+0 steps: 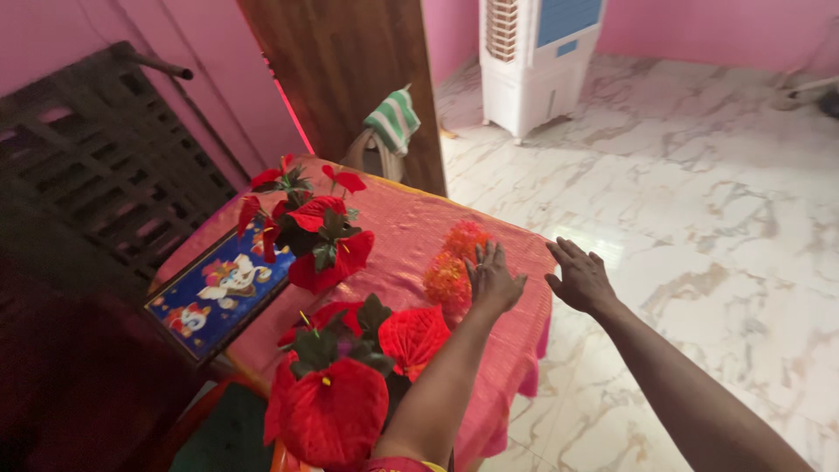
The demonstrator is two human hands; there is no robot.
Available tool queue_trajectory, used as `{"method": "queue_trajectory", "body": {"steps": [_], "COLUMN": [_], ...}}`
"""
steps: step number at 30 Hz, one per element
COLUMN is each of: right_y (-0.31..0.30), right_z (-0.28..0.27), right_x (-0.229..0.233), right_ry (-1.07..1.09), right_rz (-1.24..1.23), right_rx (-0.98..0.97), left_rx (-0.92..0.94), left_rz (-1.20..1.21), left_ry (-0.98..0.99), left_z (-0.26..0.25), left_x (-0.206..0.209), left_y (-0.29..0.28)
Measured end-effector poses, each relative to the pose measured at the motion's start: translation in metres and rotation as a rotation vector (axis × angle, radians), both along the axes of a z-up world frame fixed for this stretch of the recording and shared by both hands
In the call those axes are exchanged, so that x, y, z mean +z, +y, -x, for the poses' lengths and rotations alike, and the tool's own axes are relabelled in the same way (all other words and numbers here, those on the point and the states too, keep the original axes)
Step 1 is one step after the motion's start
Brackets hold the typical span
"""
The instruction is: The person picks up several bottles and containers from a table, carries them across a room, and places them onto different shelves of a wooden cabinet, then picks up and carries two small artificial flower arrangements and places them into cups on the shelf.
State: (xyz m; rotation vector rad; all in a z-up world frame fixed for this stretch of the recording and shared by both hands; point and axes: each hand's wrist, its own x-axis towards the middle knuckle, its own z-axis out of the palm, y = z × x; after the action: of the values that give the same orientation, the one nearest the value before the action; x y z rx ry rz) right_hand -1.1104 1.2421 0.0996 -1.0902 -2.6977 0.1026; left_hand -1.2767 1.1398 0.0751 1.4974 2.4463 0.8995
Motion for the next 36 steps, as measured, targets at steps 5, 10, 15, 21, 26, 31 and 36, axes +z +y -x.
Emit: {"method": "queue_trajectory", "body": {"steps": [5,10,15,21,26,31,36], "right_y": [0.054,0.119,0.164,0.173,0.174,0.181,0.19], "right_z": [0.056,0.119,0.168,0.198,0.228,0.252,0.252], "right_x": [-0.01,-0.035,-0.045,-0.062,-0.118,-0.151,-0.141], "right_ry": [-0.029,-0.037,-0.151,-0.244,0.004,0.255,0.369], "right_rz": [0.072,0.029,0.11,0.215,0.321,0.344,0.307], "right_rx": [0.094,0.3,0.501,0.684,0.934,0.827,0.733], "left_rx": [0.09,0.276,0.485,0.693,0.789,0.797,0.784], "left_rz": [0.01,0.068,0.109,0.064,0.046,-0.04,-0.118], "left_ry": [-0.04,-0.054,-0.027,-0.046,-0.069,-0.014,-0.024], "left_z": [0.041,0.087,0.115,0.118,0.1,0.085,0.072], "left_x": [-0.007,-0.024,-0.017,-0.04,-0.06,-0.063,-0.054], "left_y": [0.029,0.047,0.048,0.039,0.017,-0.003,-0.017]}}
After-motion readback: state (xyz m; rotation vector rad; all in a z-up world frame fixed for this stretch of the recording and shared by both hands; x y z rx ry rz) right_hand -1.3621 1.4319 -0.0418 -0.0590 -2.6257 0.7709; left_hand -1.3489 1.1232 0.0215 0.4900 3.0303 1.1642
